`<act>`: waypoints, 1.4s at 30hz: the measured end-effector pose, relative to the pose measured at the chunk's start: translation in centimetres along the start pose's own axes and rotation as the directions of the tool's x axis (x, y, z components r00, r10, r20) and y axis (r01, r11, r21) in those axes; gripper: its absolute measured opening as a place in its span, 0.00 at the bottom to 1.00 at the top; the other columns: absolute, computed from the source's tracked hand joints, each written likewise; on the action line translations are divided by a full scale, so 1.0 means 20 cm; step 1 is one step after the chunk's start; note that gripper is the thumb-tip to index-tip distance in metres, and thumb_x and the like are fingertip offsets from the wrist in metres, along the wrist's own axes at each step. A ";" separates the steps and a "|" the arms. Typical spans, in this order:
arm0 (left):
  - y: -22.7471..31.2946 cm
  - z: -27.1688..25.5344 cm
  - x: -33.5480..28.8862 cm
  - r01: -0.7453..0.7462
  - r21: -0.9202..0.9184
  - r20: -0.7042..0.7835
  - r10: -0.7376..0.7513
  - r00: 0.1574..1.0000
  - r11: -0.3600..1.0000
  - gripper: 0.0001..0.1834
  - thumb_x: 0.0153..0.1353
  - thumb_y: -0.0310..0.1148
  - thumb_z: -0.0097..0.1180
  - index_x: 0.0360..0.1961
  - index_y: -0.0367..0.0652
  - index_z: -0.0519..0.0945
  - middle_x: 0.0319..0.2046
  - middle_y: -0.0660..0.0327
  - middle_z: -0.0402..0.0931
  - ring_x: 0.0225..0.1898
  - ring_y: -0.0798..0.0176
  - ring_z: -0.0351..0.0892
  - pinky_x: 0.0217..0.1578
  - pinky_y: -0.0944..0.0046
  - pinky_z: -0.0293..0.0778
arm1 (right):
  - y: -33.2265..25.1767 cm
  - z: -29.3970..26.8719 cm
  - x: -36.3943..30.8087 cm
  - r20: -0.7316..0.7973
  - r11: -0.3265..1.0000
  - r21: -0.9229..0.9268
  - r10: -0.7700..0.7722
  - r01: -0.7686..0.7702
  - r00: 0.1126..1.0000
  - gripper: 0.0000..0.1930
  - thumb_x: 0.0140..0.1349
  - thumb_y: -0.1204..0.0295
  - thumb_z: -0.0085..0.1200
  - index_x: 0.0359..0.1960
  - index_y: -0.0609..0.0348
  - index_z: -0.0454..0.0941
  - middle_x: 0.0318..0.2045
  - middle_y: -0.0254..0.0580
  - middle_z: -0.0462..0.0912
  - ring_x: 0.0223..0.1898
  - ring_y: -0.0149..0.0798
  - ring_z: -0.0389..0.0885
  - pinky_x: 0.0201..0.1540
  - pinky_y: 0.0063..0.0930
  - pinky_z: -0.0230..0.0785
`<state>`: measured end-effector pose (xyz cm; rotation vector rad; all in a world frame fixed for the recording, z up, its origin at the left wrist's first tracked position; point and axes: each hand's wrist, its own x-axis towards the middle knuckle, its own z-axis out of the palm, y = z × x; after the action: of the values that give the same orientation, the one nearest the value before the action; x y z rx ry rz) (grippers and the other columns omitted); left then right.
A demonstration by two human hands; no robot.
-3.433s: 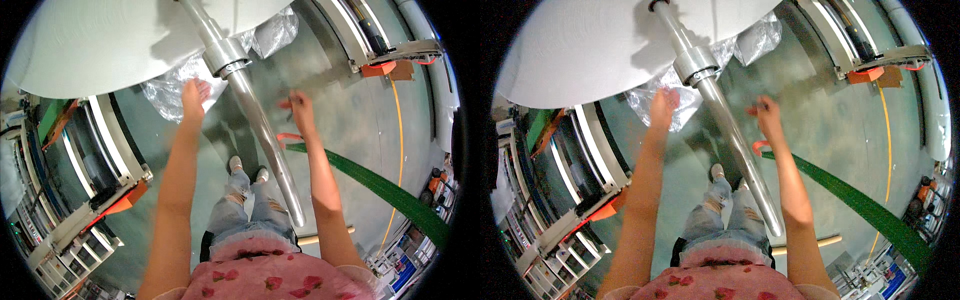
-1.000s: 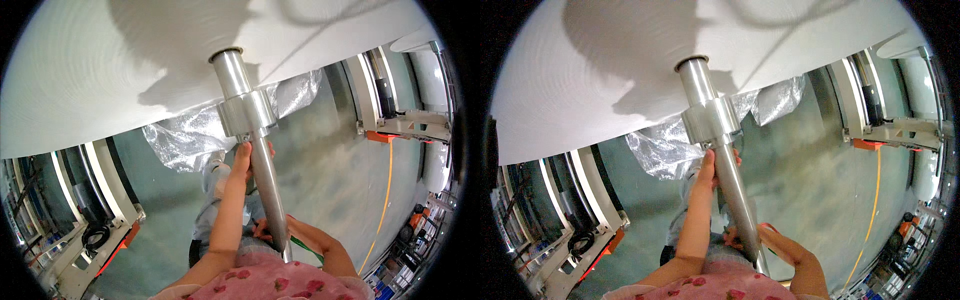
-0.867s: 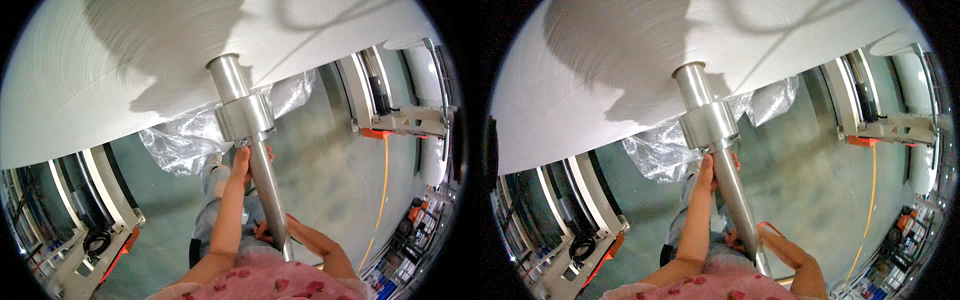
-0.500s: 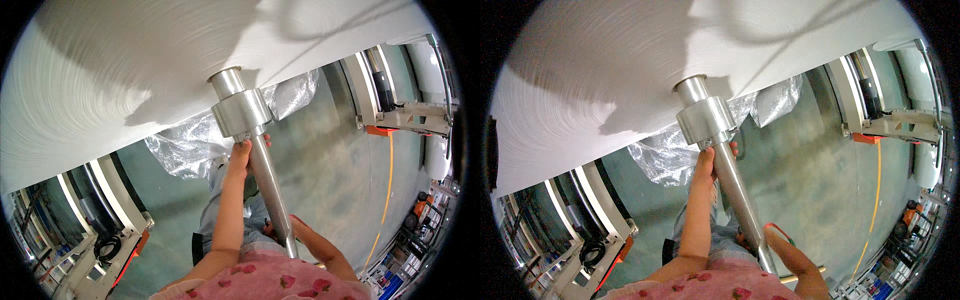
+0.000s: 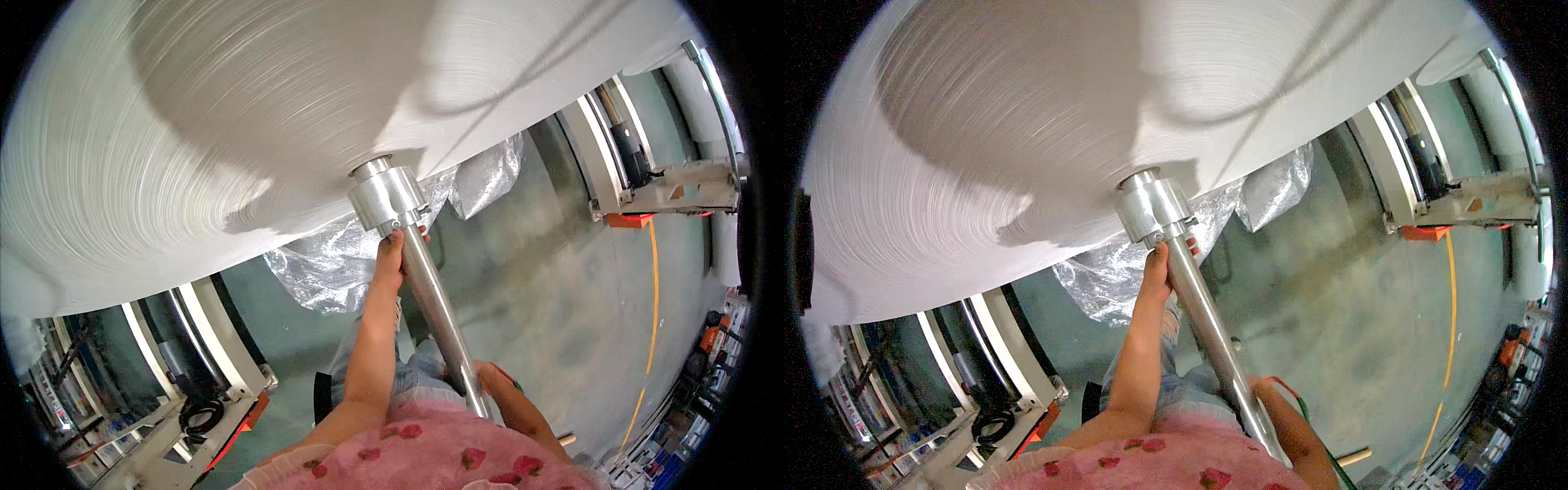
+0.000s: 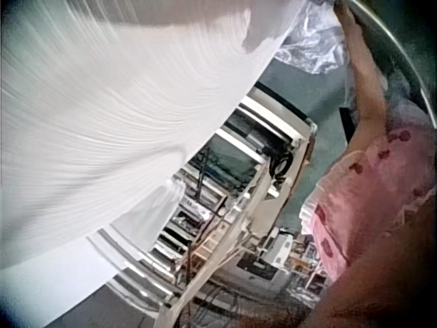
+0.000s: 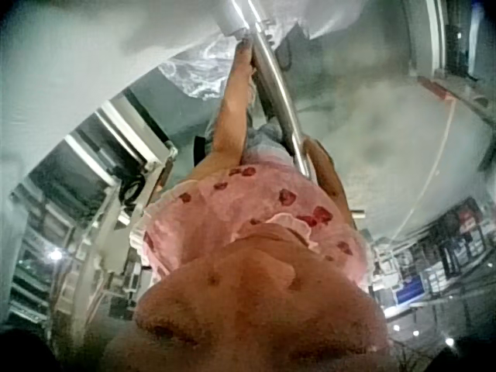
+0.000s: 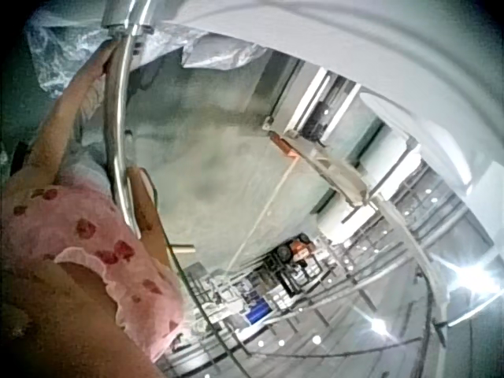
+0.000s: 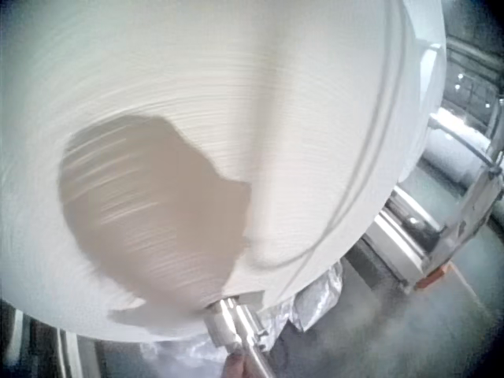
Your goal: The person prepares a cardboard core on a metal spindle by tightening a collar with a hex key, marks the core with a pen, and then inserts the assembly into a large white roll on a machine.
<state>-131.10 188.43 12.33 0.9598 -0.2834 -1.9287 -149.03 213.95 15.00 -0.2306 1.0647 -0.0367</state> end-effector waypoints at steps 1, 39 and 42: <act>0.00 0.02 0.00 -0.012 0.010 -0.019 0.013 1.000 1.000 0.36 0.42 0.54 0.54 0.41 0.29 0.64 0.34 0.53 0.72 0.35 0.57 0.74 0.33 0.61 0.72 | -0.01 -0.01 0.00 -0.005 1.000 -0.007 -0.006 0.006 1.000 0.14 0.47 0.65 0.50 0.32 0.60 0.68 0.26 0.39 0.71 0.25 0.32 0.66 0.26 0.25 0.60; 0.07 0.04 0.02 -0.072 0.312 -0.264 0.159 0.951 0.947 0.26 0.54 0.53 0.39 0.34 0.35 0.69 0.25 0.55 0.71 0.25 0.62 0.72 0.27 0.65 0.70 | -0.37 0.00 0.15 -0.586 0.660 -0.750 -0.634 -0.041 0.504 0.15 0.51 0.64 0.39 0.27 0.64 0.73 0.25 0.56 0.74 0.28 0.54 0.73 0.32 0.39 0.65; 0.02 0.05 0.06 -0.092 0.489 -0.397 0.315 0.862 0.867 0.26 0.53 0.49 0.44 0.39 0.33 0.67 0.33 0.54 0.70 0.34 0.61 0.70 0.36 0.65 0.65 | -0.41 -0.13 0.05 -0.551 0.473 -0.834 -0.692 -0.283 0.467 0.08 0.46 0.72 0.42 0.27 0.61 0.72 0.23 0.52 0.75 0.27 0.49 0.74 0.28 0.39 0.65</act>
<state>-131.83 186.97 12.58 1.6021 -0.5486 -1.3904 -150.25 205.37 14.61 -1.5006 2.0549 0.1547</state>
